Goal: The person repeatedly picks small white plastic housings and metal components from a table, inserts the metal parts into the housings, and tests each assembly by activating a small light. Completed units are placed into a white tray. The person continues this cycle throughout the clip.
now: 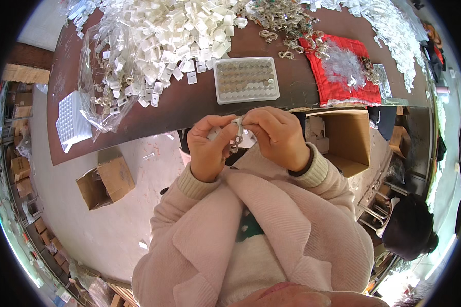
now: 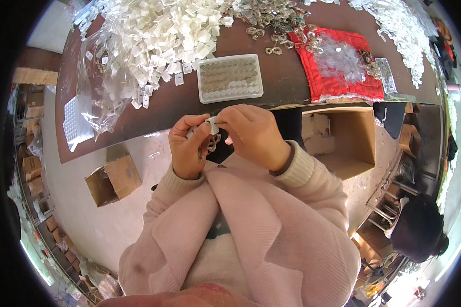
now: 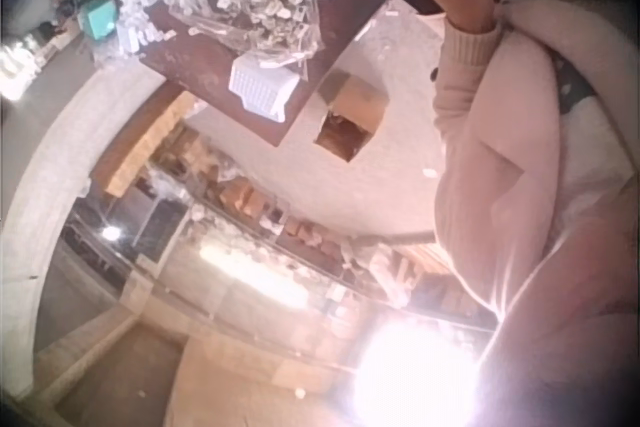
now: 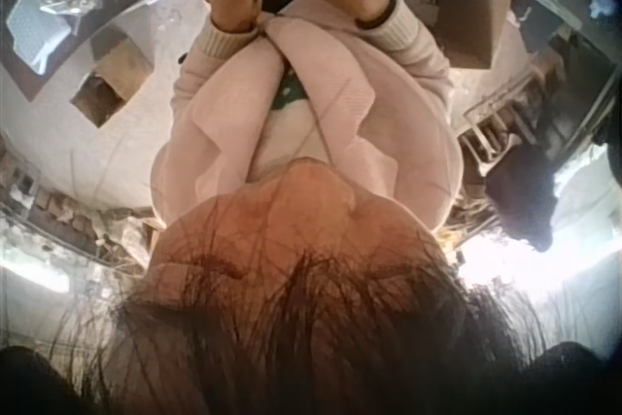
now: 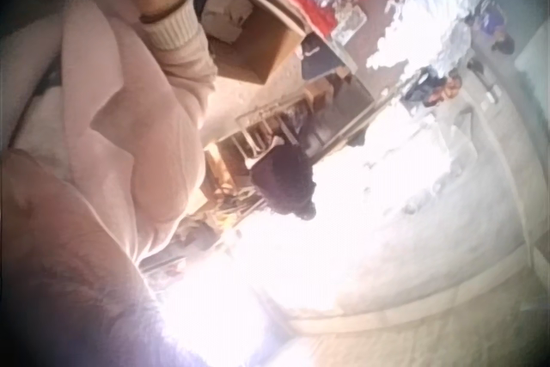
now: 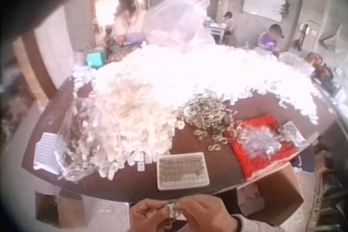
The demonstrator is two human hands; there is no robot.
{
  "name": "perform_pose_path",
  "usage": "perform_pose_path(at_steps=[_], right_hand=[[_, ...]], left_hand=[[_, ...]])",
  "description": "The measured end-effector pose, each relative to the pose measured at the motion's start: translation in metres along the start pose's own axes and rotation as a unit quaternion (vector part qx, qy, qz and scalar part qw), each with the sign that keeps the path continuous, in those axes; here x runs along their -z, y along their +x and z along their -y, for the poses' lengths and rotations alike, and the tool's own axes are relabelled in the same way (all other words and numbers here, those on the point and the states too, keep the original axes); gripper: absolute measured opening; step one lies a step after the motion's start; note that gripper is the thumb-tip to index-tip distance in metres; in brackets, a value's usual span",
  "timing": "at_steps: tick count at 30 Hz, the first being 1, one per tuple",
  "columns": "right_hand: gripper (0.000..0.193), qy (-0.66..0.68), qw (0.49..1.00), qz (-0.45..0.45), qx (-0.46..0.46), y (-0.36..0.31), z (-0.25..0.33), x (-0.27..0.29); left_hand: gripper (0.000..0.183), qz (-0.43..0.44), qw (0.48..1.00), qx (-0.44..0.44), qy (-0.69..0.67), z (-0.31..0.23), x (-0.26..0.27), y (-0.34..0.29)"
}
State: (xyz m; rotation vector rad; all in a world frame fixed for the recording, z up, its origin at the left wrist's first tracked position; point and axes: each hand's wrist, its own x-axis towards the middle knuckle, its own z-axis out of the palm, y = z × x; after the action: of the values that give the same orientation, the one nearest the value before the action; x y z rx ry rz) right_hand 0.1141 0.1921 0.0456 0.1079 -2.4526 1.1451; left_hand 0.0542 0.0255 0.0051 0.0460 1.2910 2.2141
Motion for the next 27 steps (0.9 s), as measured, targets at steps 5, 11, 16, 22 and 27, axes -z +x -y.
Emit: perform_pose_path(at_steps=[5,11,16,22,27], right_hand=[[0.017,0.034,0.998,0.039,0.026,0.008,-0.013,0.006],[0.017,-0.199,0.959,-0.138,-0.146,0.073,-0.102,0.053],[0.040,-0.341,0.900,-0.075,-0.259,0.090,-0.157,0.051],[0.029,-0.095,0.954,-0.147,-0.242,0.069,-0.154,0.080],[0.019,0.074,0.975,-0.160,-0.137,0.051,-0.094,0.074]], left_hand=[[0.018,0.013,1.000,0.025,-0.001,-0.002,0.004,0.003],[0.020,0.022,0.990,0.080,-0.112,-0.009,0.006,0.010],[0.012,0.060,0.978,0.108,-0.166,-0.010,0.012,0.013],[0.013,0.076,0.995,0.039,-0.049,-0.004,0.019,0.014],[0.016,0.076,0.987,0.130,-0.054,-0.016,0.011,0.018]])
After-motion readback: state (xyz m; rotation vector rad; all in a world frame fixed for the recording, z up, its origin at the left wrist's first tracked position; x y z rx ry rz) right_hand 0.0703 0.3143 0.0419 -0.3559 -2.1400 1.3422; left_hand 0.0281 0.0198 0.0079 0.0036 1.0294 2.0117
